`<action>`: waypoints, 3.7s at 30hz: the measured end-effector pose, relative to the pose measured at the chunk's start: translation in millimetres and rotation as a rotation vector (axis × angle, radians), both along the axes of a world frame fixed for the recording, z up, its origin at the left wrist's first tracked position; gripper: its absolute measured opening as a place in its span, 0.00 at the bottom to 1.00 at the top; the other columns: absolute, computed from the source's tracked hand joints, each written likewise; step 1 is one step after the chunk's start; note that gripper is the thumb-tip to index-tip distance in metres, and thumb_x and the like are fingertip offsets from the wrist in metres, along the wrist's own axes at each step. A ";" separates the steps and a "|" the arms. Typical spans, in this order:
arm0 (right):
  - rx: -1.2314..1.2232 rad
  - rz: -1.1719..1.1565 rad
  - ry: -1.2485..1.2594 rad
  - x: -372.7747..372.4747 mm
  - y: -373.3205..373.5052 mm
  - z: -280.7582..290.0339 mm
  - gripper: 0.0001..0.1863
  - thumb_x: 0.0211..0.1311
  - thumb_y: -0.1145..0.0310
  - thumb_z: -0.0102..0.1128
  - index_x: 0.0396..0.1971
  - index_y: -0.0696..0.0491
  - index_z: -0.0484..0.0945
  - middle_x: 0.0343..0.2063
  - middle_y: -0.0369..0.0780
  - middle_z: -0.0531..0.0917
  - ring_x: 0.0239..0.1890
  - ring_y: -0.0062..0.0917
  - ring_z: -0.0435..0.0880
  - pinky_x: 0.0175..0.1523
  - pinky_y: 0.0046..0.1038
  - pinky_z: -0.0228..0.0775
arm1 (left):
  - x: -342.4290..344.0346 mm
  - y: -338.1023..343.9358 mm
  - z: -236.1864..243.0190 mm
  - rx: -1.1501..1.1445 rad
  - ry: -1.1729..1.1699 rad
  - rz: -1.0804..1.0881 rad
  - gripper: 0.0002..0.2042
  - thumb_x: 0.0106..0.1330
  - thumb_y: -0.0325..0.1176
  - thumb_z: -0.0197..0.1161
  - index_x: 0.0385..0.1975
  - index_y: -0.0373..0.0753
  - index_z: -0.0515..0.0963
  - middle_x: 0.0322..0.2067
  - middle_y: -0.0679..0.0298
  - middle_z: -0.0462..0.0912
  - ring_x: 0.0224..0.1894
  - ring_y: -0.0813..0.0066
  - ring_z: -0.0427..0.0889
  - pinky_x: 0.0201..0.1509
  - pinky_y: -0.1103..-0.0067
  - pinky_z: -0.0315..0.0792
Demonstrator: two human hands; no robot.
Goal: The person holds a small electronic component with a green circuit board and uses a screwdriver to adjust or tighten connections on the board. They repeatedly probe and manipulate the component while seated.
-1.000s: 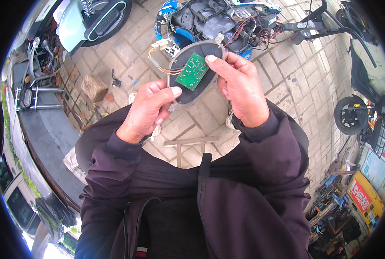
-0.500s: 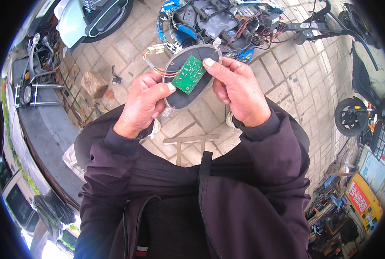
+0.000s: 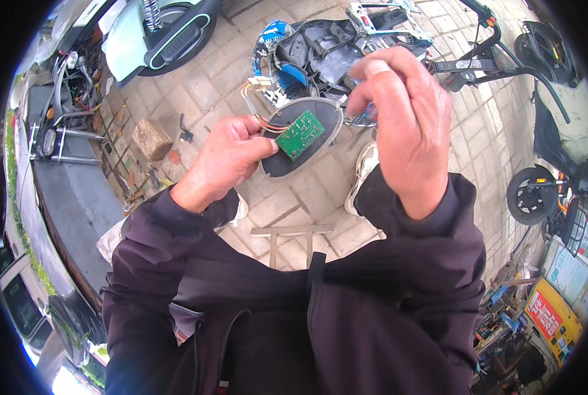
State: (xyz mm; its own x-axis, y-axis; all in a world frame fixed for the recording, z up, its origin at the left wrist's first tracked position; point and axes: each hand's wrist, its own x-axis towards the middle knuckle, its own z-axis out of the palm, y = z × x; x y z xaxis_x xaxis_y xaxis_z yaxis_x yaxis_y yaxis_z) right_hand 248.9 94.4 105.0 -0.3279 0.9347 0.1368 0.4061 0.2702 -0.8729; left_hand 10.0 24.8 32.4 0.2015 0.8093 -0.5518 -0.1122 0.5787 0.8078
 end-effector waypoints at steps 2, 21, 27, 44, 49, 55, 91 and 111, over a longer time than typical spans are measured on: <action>-0.179 -0.062 0.255 -4.6 -4.0 0.4 0.13 0.78 0.66 0.50 0.40 0.59 0.79 0.32 0.43 0.88 0.24 0.17 0.77 0.32 0.22 0.70 | 1.2 0.0 -9.6 -0.012 -0.033 0.010 0.15 0.65 0.22 0.61 0.52 0.30 0.81 0.34 0.72 0.83 0.26 0.91 0.72 0.28 0.86 0.64; 0.082 0.167 -0.223 -13.7 -7.8 -39.0 0.11 0.53 0.82 0.73 0.38 0.59 0.86 0.32 0.42 0.88 0.32 0.27 0.88 0.37 0.24 0.79 | -4.1 -9.2 -29.2 0.035 0.192 -0.011 0.19 0.68 0.20 0.58 0.59 0.26 0.74 0.45 0.65 0.85 0.43 0.86 0.81 0.47 0.84 0.75; 0.135 0.187 -0.196 -16.0 -10.1 -41.0 0.11 0.52 0.82 0.73 0.37 0.59 0.85 0.30 0.42 0.87 0.31 0.29 0.88 0.36 0.25 0.79 | -3.0 -7.7 -27.5 0.029 0.216 -0.099 0.18 0.67 0.22 0.59 0.56 0.28 0.77 0.39 0.72 0.83 0.36 0.93 0.73 0.36 0.87 0.67; 0.238 0.395 -0.296 -9.0 -6.9 -41.3 0.10 0.52 0.82 0.71 0.36 0.59 0.84 0.32 0.43 0.86 0.33 0.34 0.87 0.37 0.28 0.79 | 2.8 -14.9 -34.4 0.034 0.182 -0.042 0.14 0.63 0.24 0.60 0.48 0.29 0.80 0.25 0.76 0.75 0.24 0.92 0.66 0.26 0.85 0.61; 0.245 0.406 -0.392 -7.5 -7.7 -40.4 0.12 0.52 0.82 0.72 0.38 0.60 0.85 0.31 0.44 0.86 0.31 0.32 0.88 0.36 0.27 0.77 | 7.7 -18.3 -39.5 0.086 0.233 -0.042 0.11 0.62 0.26 0.62 0.41 0.29 0.82 0.18 0.74 0.71 0.22 0.89 0.65 0.25 0.81 0.62; -0.404 0.126 -0.219 -11.2 -15.0 -38.4 0.07 0.56 0.77 0.70 0.35 0.58 0.83 0.27 0.44 0.85 0.30 0.38 0.86 0.33 0.31 0.76 | 11.3 -17.8 -40.3 0.068 0.182 -0.025 0.12 0.63 0.24 0.61 0.45 0.30 0.81 0.22 0.73 0.74 0.25 0.91 0.66 0.27 0.83 0.63; 0.231 0.496 -0.523 1.2 -25.2 -90.6 0.06 0.55 0.67 0.61 0.23 0.53 0.80 0.23 0.44 0.83 0.29 0.44 0.84 0.33 0.43 0.74 | 7.7 -32.8 -56.8 0.347 0.588 -0.293 0.12 0.56 0.26 0.66 0.39 0.27 0.84 0.17 0.75 0.71 0.20 0.88 0.67 0.22 0.80 0.60; 0.117 0.319 -0.368 -8.4 -28.0 -116.0 0.04 0.37 0.69 0.63 0.14 0.52 0.82 0.18 0.44 0.81 0.30 0.44 0.83 0.31 0.42 0.74 | 12.1 -30.4 -47.8 0.357 0.569 -0.274 0.08 0.51 0.24 0.58 0.18 0.32 0.65 0.16 0.72 0.59 0.24 0.85 0.59 0.24 0.75 0.52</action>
